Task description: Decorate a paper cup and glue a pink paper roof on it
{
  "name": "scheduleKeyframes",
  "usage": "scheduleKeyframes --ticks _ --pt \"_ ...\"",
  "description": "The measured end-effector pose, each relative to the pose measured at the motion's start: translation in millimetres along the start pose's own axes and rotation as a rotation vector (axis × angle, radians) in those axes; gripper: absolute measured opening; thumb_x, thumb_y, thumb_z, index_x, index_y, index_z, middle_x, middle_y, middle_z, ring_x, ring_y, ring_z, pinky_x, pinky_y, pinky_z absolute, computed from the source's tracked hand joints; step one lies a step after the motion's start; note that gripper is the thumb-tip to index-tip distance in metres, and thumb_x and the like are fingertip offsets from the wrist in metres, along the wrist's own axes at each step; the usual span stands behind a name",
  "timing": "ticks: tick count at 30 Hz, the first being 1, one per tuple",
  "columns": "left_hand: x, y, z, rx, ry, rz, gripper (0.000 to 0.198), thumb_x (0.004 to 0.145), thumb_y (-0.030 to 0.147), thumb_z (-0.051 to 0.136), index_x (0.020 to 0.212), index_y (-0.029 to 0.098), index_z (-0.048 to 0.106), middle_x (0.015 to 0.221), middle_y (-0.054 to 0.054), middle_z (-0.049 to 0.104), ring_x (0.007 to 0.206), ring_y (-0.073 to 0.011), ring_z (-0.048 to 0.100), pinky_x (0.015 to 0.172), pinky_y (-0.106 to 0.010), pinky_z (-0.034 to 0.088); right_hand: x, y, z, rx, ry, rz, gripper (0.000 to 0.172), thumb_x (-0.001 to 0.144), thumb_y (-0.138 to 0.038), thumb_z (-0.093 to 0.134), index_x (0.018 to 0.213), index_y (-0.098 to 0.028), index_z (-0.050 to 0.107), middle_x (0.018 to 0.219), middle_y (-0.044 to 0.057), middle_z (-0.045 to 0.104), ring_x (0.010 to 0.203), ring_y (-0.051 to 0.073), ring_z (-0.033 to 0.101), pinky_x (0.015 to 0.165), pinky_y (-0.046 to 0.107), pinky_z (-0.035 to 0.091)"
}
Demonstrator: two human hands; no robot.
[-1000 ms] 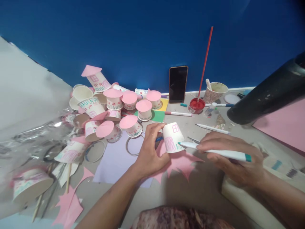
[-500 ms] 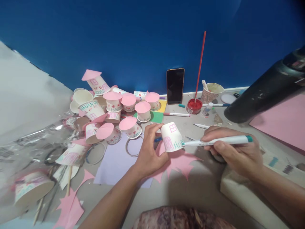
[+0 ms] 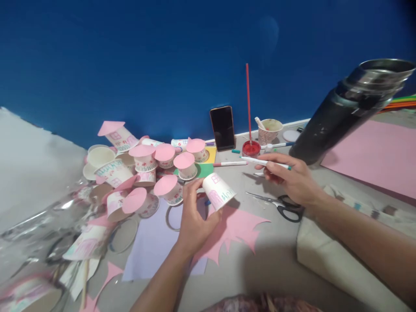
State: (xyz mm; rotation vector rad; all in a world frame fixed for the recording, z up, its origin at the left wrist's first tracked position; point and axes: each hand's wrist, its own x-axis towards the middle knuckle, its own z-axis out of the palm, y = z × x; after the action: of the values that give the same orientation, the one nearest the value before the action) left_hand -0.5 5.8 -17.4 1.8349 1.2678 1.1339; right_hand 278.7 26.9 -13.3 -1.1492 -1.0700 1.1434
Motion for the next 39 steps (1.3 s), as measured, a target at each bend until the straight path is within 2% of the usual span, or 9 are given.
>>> scheduleKeyframes --ticks 3,7,11,15,19,25,28,35,39 --pt "1 -4 -0.6 0.005 0.027 -0.022 0.068 0.079 0.021 0.073 0.141 0.030 0.047 0.137 -0.009 0.046 0.129 -0.0298 0.051 0.107 -0.052 0.050 3 -3 -1 -0.021 -0.084 -0.030 0.031 0.090 -0.044 0.075 0.113 -0.023 0.077 0.102 0.006 0.079 0.071 0.013 0.065 0.054 0.024 0.049" --pt "2 -6 -0.3 0.039 0.064 -0.042 0.070 0.078 0.022 0.076 0.141 0.030 0.048 0.138 -0.009 0.047 0.129 -0.0311 0.051 0.105 -0.055 0.051 8 -4 -1 -0.174 -0.019 -0.070 0.029 0.086 -0.039 0.076 0.107 -0.019 0.073 0.092 0.006 0.079 0.071 0.016 0.068 0.060 0.029 0.054" --pt "3 -10 1.6 0.085 0.119 -0.029 0.070 0.078 0.021 0.076 0.141 0.030 0.047 0.141 -0.011 0.046 0.134 -0.0324 0.048 0.108 -0.056 0.049 10 0 0 -0.535 0.018 -0.170 0.029 0.087 -0.029 0.068 0.114 -0.020 0.073 0.099 0.006 0.078 0.087 0.022 0.072 0.082 0.038 0.058" --pt "3 -17 3.9 0.057 0.136 -0.011 0.073 0.080 0.015 0.072 0.146 0.030 0.044 0.147 -0.012 0.044 0.139 -0.0311 0.048 0.114 -0.053 0.047 8 5 -1 -0.733 -0.078 -0.314 0.029 0.093 -0.022 0.056 0.118 -0.022 0.072 0.115 0.010 0.076 0.106 0.027 0.070 0.095 0.043 0.055" --pt "2 -19 4.1 0.084 0.146 0.047 0.075 0.084 0.012 0.068 0.150 0.033 0.040 0.150 -0.011 0.042 0.142 -0.0304 0.048 0.116 -0.052 0.046 6 9 -1 -0.795 -0.160 -0.367 0.024 0.096 -0.022 0.053 0.112 -0.021 0.071 0.109 0.009 0.076 0.102 0.027 0.070 0.092 0.041 0.054" --pt "3 -9 2.6 0.385 0.202 0.278 0.074 0.082 0.006 0.068 0.147 0.029 0.043 0.138 -0.012 0.049 0.135 -0.0308 0.050 0.115 -0.053 0.045 5 17 -3 -0.922 -0.203 -0.415 0.020 0.098 -0.027 0.055 0.104 -0.021 0.073 0.101 0.009 0.073 0.098 0.027 0.069 0.088 0.040 0.052" --pt "3 -7 2.9 0.392 0.195 0.251 0.075 0.079 0.007 0.070 0.146 0.028 0.043 0.135 -0.012 0.048 0.133 -0.0312 0.051 0.112 -0.053 0.048 4 22 -5 -1.079 -0.216 -0.434 0.024 0.099 -0.030 0.054 0.105 -0.020 0.075 0.099 0.011 0.071 0.099 0.030 0.067 0.088 0.041 0.051" --pt "2 -9 3.2 0.317 0.170 0.168 0.075 0.078 0.013 0.072 0.145 0.030 0.044 0.134 -0.011 0.046 0.131 -0.0332 0.048 0.109 -0.057 0.047 1 20 3 -1.332 -0.365 -0.376 0.021 0.099 -0.029 0.058 0.103 -0.020 0.077 0.096 0.012 0.073 0.097 0.032 0.065 0.086 0.042 0.047" --pt "3 -9 1.9 0.269 0.164 0.105 0.071 0.082 0.021 0.073 0.146 0.032 0.045 0.136 -0.011 0.047 0.131 -0.0345 0.047 0.110 -0.060 0.044 4 0 -1 -1.365 -0.262 -0.362 0.020 0.099 -0.033 0.061 0.098 -0.021 0.077 0.098 0.011 0.076 0.101 0.031 0.066 0.084 0.040 0.047"
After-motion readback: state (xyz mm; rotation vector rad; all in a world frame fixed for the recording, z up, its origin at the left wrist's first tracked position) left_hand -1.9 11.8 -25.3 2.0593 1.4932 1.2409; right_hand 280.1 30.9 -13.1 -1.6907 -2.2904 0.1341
